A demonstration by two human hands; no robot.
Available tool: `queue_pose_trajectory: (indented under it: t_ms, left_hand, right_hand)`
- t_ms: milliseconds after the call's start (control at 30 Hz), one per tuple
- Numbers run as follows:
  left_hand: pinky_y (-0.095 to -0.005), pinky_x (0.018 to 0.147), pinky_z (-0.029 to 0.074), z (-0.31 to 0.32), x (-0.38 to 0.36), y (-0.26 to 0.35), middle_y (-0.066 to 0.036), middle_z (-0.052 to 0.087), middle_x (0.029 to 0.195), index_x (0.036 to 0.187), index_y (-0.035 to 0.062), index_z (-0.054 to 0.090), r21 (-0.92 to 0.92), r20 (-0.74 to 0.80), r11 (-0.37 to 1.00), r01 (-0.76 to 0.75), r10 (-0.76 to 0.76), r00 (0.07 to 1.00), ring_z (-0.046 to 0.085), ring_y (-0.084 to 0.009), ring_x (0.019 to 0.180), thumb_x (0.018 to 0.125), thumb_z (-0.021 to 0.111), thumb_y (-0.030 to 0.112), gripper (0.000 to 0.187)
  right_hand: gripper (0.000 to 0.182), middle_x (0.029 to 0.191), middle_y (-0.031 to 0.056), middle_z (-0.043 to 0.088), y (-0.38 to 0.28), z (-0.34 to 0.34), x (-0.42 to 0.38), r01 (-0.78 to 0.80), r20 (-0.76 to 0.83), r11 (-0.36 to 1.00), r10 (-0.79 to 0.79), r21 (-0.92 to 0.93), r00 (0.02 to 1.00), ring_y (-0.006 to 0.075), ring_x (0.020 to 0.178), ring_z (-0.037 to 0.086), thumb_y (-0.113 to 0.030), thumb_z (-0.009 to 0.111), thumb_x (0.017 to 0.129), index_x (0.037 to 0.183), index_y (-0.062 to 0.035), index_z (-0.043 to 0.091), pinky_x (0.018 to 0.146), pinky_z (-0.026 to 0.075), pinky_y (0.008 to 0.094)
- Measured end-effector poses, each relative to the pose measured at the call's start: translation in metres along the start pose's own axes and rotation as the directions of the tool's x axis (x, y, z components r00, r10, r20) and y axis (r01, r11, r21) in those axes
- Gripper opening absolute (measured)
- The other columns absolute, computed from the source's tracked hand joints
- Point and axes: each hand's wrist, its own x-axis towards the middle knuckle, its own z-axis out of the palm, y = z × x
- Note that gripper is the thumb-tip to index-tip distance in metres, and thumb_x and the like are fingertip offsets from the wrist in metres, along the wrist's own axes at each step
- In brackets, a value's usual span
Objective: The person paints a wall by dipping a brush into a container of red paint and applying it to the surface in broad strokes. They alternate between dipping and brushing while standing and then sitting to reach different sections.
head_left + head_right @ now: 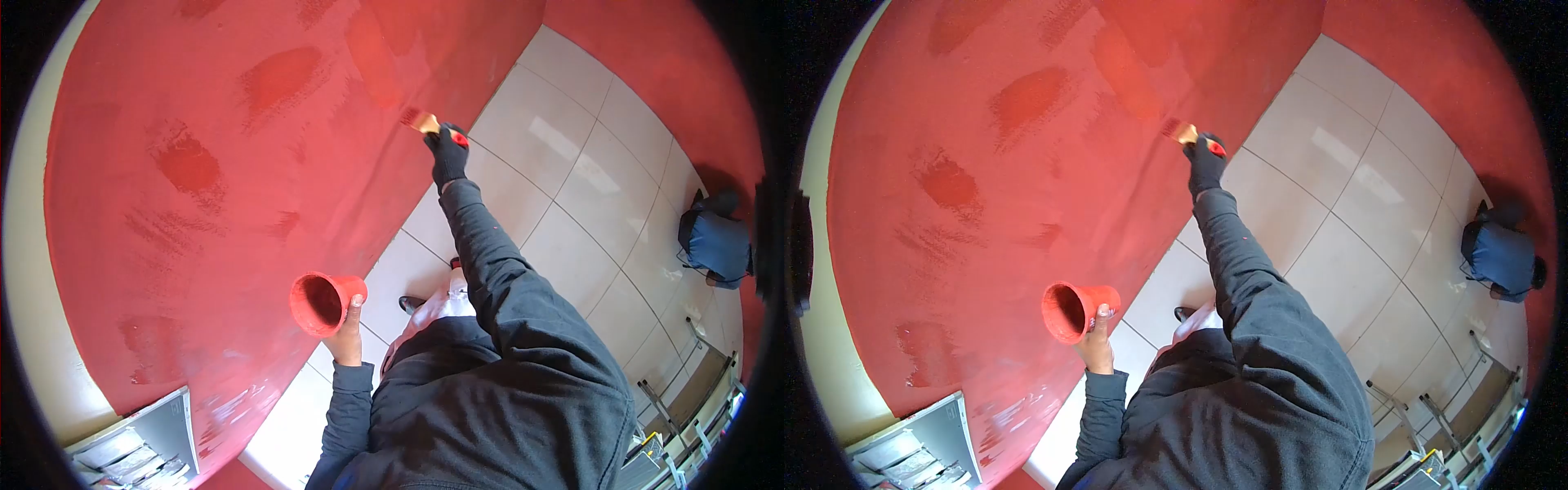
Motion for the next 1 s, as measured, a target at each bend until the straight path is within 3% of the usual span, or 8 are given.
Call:
queue_pose_trajectory:
  t_ms: [200, 300, 400, 600, 700, 767, 900, 1000]
  left_hand:
    - [-0.0358, 0.098, 0.038, -0.001, -0.002, 0.002, -0.010, 0.046, 0.126, 0.131, 0.0025, 0.039, 0.008, -0.025, 1.000, 0.029, -0.029, 0.999, 0.046, -0.0218, 0.114, 0.069, 0.083, 0.025, 0.079]
    - [-0.0361, 0.098, 0.038, 0.001, -0.003, 0.002, -0.010, 0.046, 0.127, 0.131, 0.0024, 0.038, -0.020, -0.019, 1.000, 0.018, -0.018, 1.000, 0.046, -0.0220, 0.115, 0.069, 0.083, 0.027, 0.080]
    - [-0.0363, 0.098, 0.038, 0.000, -0.001, 0.001, -0.010, 0.046, 0.127, 0.131, 0.0022, 0.038, -0.012, -0.009, 1.000, 0.014, -0.014, 1.000, 0.045, -0.0222, 0.115, 0.068, 0.083, 0.029, 0.082]
    - [-0.0363, 0.099, 0.037, -0.002, -0.003, -0.002, -0.011, 0.045, 0.127, 0.132, 0.0022, 0.037, 0.021, -0.013, 1.000, 0.021, -0.021, 1.000, 0.045, -0.0223, 0.115, 0.069, 0.083, 0.029, 0.082]
    - [-0.0361, 0.099, 0.037, -0.002, -0.003, -0.002, -0.011, 0.045, 0.128, 0.132, 0.0024, 0.037, 0.032, -0.019, 0.999, 0.042, -0.041, 0.999, 0.045, -0.0221, 0.116, 0.068, 0.083, 0.028, 0.083]
    - [-0.0361, 0.099, 0.038, 0.002, -0.004, 0.005, -0.011, 0.045, 0.128, 0.132, 0.0027, 0.037, -0.008, -0.001, 1.000, 0.025, -0.025, 1.000, 0.045, -0.0220, 0.116, 0.068, 0.084, 0.025, 0.082]
    - [-0.0363, 0.099, 0.038, -0.005, -0.008, -0.002, -0.010, 0.045, 0.127, 0.131, 0.0031, 0.038, 0.017, -0.026, 1.000, 0.005, -0.004, 1.000, 0.046, -0.0224, 0.116, 0.068, 0.084, 0.023, 0.081]
    - [-0.0367, 0.099, 0.038, -0.010, -0.010, -0.005, -0.010, 0.046, 0.126, 0.131, 0.0032, 0.038, -0.012, -0.012, 0.996, 0.084, -0.084, 0.996, 0.046, -0.0229, 0.115, 0.068, 0.083, 0.024, 0.081]
  right_hand:
    - [0.022, 0.094, 0.0120, 0.059, -0.064, 0.052, -0.053, 0.117, 0.325, 0.988, -0.144, 0.102, 0.935, 0.0239, 0.082, 0.064, -0.014, 0.062, 0.087, 0.103, -0.0018, 0.052, 0.075, 0.057, 0.0338]
    - [0.021, 0.093, 0.0119, 0.060, -0.038, 0.026, -0.033, 0.157, 0.156, 0.986, -0.146, -0.059, 0.977, 0.0227, 0.082, 0.065, -0.015, 0.061, 0.088, 0.103, -0.0020, 0.053, 0.073, 0.057, 0.0333]
    - [0.020, 0.094, 0.0117, 0.059, -0.033, 0.046, -0.038, 0.142, 0.238, 0.988, -0.125, -0.057, 0.963, 0.0228, 0.082, 0.064, -0.014, 0.060, 0.088, 0.102, -0.0024, 0.053, 0.074, 0.057, 0.0339]
    - [0.021, 0.097, 0.0135, 0.058, -0.127, 0.136, -0.105, 0.102, 0.453, 0.959, -0.216, 0.264, 0.865, 0.0256, 0.088, 0.064, -0.012, 0.058, 0.089, 0.103, 0.0006, 0.050, 0.080, 0.056, 0.0382]
    - [0.023, 0.100, 0.0148, 0.057, -0.116, 0.125, -0.093, 0.038, 0.507, 0.928, -0.237, 0.371, 0.828, 0.0270, 0.090, 0.063, -0.013, 0.058, 0.090, 0.106, 0.0004, 0.049, 0.085, 0.054, 0.0398]
    - [0.023, 0.103, 0.0151, 0.057, -0.074, 0.092, -0.067, -0.077, 0.486, 0.960, -0.067, 0.271, 0.871, 0.0276, 0.092, 0.063, -0.014, 0.056, 0.091, 0.107, -0.0004, 0.048, 0.085, 0.054, 0.0411]
    - [0.021, 0.097, 0.0112, 0.058, 0.010, -0.007, -0.027, -0.147, 0.103, 0.955, 0.124, 0.259, 0.987, 0.0230, 0.087, 0.062, -0.012, 0.059, 0.088, 0.106, -0.0045, 0.051, 0.076, 0.056, 0.0355]
    - [0.023, 0.096, 0.0096, 0.058, 0.039, -0.046, 0.003, -0.065, -0.113, 0.994, 0.075, 0.090, 0.991, 0.0212, 0.084, 0.062, -0.013, 0.060, 0.087, 0.108, -0.0057, 0.052, 0.074, 0.056, 0.0338]
